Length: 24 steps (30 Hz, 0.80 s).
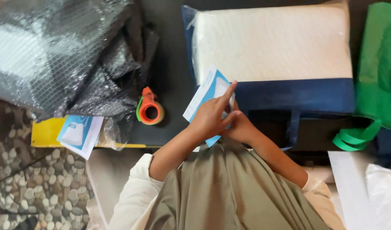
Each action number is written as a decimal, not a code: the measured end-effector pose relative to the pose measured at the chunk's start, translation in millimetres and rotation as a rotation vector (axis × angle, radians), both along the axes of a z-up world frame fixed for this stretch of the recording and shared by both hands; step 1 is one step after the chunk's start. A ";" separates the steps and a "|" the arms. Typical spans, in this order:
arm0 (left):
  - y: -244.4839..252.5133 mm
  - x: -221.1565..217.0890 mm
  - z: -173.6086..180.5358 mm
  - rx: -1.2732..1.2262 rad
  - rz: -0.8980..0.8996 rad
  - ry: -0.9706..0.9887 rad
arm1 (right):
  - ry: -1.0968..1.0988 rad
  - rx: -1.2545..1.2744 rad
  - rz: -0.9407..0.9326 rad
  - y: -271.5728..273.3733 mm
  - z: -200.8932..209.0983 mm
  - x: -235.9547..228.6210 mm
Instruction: The person places a blue reusable tote bag on a table, dusts it with a feather duster, then places a bubble-wrapped pillow inside. They fold the bag around the pillow, add a product card, and dust the exterior again before flipping and dusting the other side.
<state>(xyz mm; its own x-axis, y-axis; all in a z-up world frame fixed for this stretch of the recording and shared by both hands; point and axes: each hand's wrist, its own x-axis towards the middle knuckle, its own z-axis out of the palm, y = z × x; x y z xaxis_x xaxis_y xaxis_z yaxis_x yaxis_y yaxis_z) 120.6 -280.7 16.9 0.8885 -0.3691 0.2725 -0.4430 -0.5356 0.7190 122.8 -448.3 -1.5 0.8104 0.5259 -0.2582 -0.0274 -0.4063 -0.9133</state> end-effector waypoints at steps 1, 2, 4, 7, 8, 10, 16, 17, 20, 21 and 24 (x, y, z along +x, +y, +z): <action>-14.4 3.9 -4.3 -0.002 -0.035 -0.002 | -0.002 -0.002 -0.035 -27.7 -9.7 -1.0; -29.2 6.3 -9.0 -0.086 -0.152 -0.033 | -0.043 -0.033 -0.187 -55.6 -19.7 -3.4; -55.9 12.4 -22.6 -0.177 -0.298 -0.058 | -0.080 -0.070 -0.367 -112.6 -39.7 -13.8; -86.2 26.5 -67.0 -0.102 -0.418 -0.254 | -0.148 -0.155 -0.691 -203.0 -66.8 -45.6; -91.0 35.0 -94.2 0.037 -0.445 -0.410 | -0.115 -0.015 -0.921 -233.6 -74.6 -60.5; -101.8 45.3 -149.4 0.161 -0.489 -0.572 | -0.086 0.124 -1.170 -279.5 -70.0 -90.6; -115.6 51.1 -287.9 0.464 -0.563 -0.689 | -0.054 0.436 -1.428 -355.9 -76.1 -168.7; -116.8 55.2 -292.5 0.441 -0.535 -0.721 | -0.012 0.486 -1.521 -356.9 -77.8 -173.2; -123.8 65.7 -222.1 0.479 -0.573 -0.420 | 0.058 0.521 -1.640 -356.8 -88.6 -178.7; -126.1 69.8 -183.8 0.532 -0.619 -0.084 | 0.085 0.504 -1.659 -355.8 -93.2 -178.1; -121.1 90.9 -85.0 -0.084 -0.498 0.634 | 0.174 0.545 -1.631 -327.9 -83.5 -157.4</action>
